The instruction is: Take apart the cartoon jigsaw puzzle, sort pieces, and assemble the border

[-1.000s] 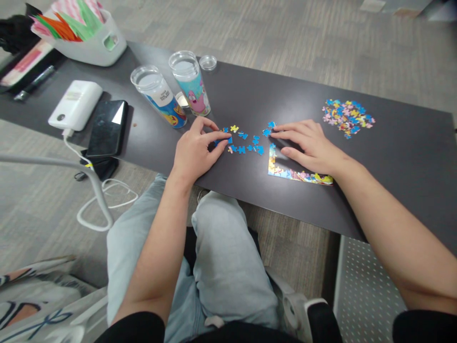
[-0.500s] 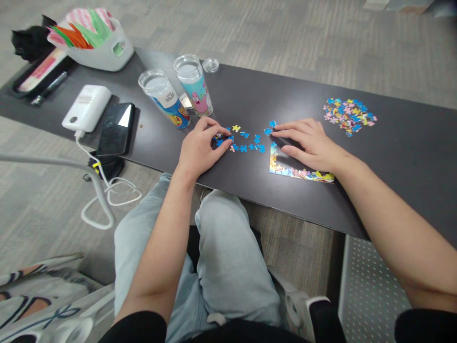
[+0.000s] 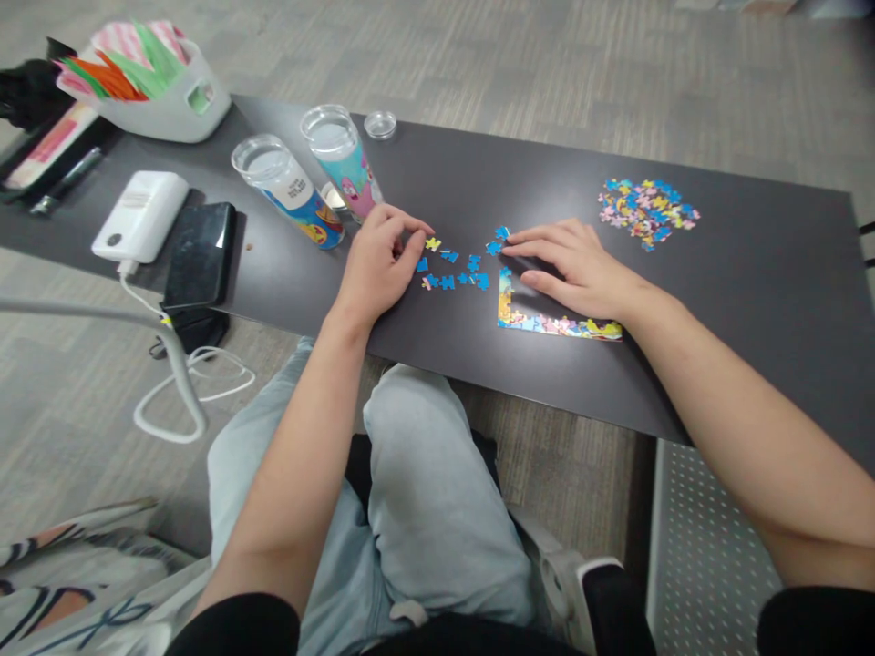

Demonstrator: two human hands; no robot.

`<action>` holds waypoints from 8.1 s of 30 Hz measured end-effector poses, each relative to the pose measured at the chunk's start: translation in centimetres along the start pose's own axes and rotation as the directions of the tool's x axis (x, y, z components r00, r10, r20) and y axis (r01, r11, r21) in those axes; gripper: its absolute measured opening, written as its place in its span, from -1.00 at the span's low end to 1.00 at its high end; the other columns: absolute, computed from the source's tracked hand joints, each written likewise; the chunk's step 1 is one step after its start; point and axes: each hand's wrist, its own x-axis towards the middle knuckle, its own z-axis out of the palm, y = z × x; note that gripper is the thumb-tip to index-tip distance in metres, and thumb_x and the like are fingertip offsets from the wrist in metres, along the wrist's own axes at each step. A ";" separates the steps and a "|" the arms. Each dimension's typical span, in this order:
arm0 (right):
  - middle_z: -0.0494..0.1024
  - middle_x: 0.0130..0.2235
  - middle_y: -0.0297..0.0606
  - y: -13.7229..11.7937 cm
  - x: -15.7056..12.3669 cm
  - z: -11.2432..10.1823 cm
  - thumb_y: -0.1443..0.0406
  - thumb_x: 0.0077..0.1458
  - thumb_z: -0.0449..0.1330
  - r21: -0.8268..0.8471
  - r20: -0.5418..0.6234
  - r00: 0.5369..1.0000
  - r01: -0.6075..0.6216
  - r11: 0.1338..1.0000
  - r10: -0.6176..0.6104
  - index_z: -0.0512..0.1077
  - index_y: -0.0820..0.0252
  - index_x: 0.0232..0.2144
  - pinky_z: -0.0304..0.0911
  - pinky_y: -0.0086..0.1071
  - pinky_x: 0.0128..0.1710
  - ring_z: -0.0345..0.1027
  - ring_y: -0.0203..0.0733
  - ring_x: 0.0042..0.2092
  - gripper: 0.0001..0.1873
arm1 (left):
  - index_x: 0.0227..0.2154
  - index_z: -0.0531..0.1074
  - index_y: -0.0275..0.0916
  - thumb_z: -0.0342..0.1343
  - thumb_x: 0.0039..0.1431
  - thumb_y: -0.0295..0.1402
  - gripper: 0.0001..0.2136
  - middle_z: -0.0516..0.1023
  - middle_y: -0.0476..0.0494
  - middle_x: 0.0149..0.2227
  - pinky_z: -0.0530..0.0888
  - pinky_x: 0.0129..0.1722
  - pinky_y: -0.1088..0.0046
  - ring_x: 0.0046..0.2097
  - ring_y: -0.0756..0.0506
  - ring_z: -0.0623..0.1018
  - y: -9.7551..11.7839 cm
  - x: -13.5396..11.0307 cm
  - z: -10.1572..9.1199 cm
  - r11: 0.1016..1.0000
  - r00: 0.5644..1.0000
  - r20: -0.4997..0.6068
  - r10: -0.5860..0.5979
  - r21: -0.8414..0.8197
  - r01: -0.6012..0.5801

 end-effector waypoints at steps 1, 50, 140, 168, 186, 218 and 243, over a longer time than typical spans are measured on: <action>0.73 0.60 -0.14 0.0 0.0 0.0 -0.39 0.71 0.07 0.006 0.002 1.000 0.000 1.000 0.000 0.72 -0.38 0.53 0.32 0.66 0.61 0.50 0.56 0.58 -0.26 | 0.11 0.81 -0.08 0.29 0.72 -0.30 -0.83 0.67 -0.22 0.11 0.71 0.14 0.14 0.00 -0.22 0.65 -0.1 -0.4 -0.2 1.000 1.000 -0.019 -0.020 -0.005 0.020; 0.84 -0.03 -0.12 -1.1 1.0 1.0 -0.42 0.56 0.37 0.241 -0.287 0.947 -0.075 0.968 0.145 0.82 -0.17 0.14 0.71 0.23 0.21 0.70 0.23 0.01 -0.38 | -0.02 0.74 -0.09 0.72 0.42 0.27 -0.45 0.91 -0.15 -0.05 0.79 0.09 0.23 0.01 -0.23 0.90 8.4 0.5 6.4 0.722 0.991 0.122 -0.055 -0.681 0.124; 0.74 0.45 -0.06 0.4 0.5 -0.2 0.05 0.67 0.35 -0.191 -0.206 0.975 -0.121 0.974 0.081 0.81 -0.25 0.29 0.23 0.59 0.58 0.50 0.53 0.45 -0.69 | 0.02 0.76 0.04 0.38 0.59 -0.16 -0.89 0.75 -0.35 0.28 0.36 0.59 -0.52 0.53 -0.64 0.51 7.1 -1.7 0.6 0.945 0.954 -0.002 -0.298 0.143 0.295; 0.79 0.22 -0.09 2.9 -0.1 -2.3 -0.05 0.51 0.56 -0.101 -0.096 0.991 -0.100 0.990 0.091 0.84 -0.17 0.00 0.40 0.41 0.52 0.63 0.39 0.31 -0.79 | 0.05 0.77 0.07 0.37 0.59 -0.12 -0.86 0.73 -0.29 0.28 0.37 0.58 -0.45 0.51 -0.60 0.50 6.5 -1.7 0.2 0.946 0.955 -0.005 -0.296 0.137 0.294; 0.56 0.75 -0.04 -1.3 0.5 -0.4 -0.25 0.80 0.12 -0.249 0.079 0.997 0.023 0.968 -0.003 0.55 -0.25 0.77 0.27 0.49 0.52 0.41 0.59 0.57 -0.24 | 0.06 0.79 0.05 0.21 0.65 -0.31 -0.77 0.79 -0.29 0.27 0.37 0.56 -0.37 0.48 -0.58 0.59 7.2 -1.7 0.6 0.932 0.944 -0.069 -0.323 0.153 0.330; 0.91 0.23 -0.13 -4.0 1.7 1.9 -0.07 0.70 0.37 0.039 -0.154 0.987 -0.028 0.999 0.033 0.76 -0.15 0.34 0.37 0.34 0.54 0.70 0.35 0.30 -0.62 | -0.04 0.78 -0.01 0.54 0.50 -0.27 -0.91 0.93 -0.03 -0.03 0.44 0.55 -0.12 0.05 -0.30 0.84 6.2 -2.1 0.6 0.984 0.998 0.017 -0.056 -0.166 0.058; 0.73 -0.21 -0.21 2.5 0.2 -1.6 -0.20 0.54 0.48 0.213 -0.149 0.972 -0.149 0.966 0.183 0.84 -0.06 0.10 0.62 0.07 -0.01 0.58 0.08 -0.18 -0.55 | -0.01 0.75 0.01 0.41 0.62 -0.13 -0.89 0.86 -0.11 0.04 0.54 0.44 -0.11 0.17 -0.34 0.76 5.6 -1.9 0.6 0.978 0.978 -0.036 -0.207 -0.033 0.206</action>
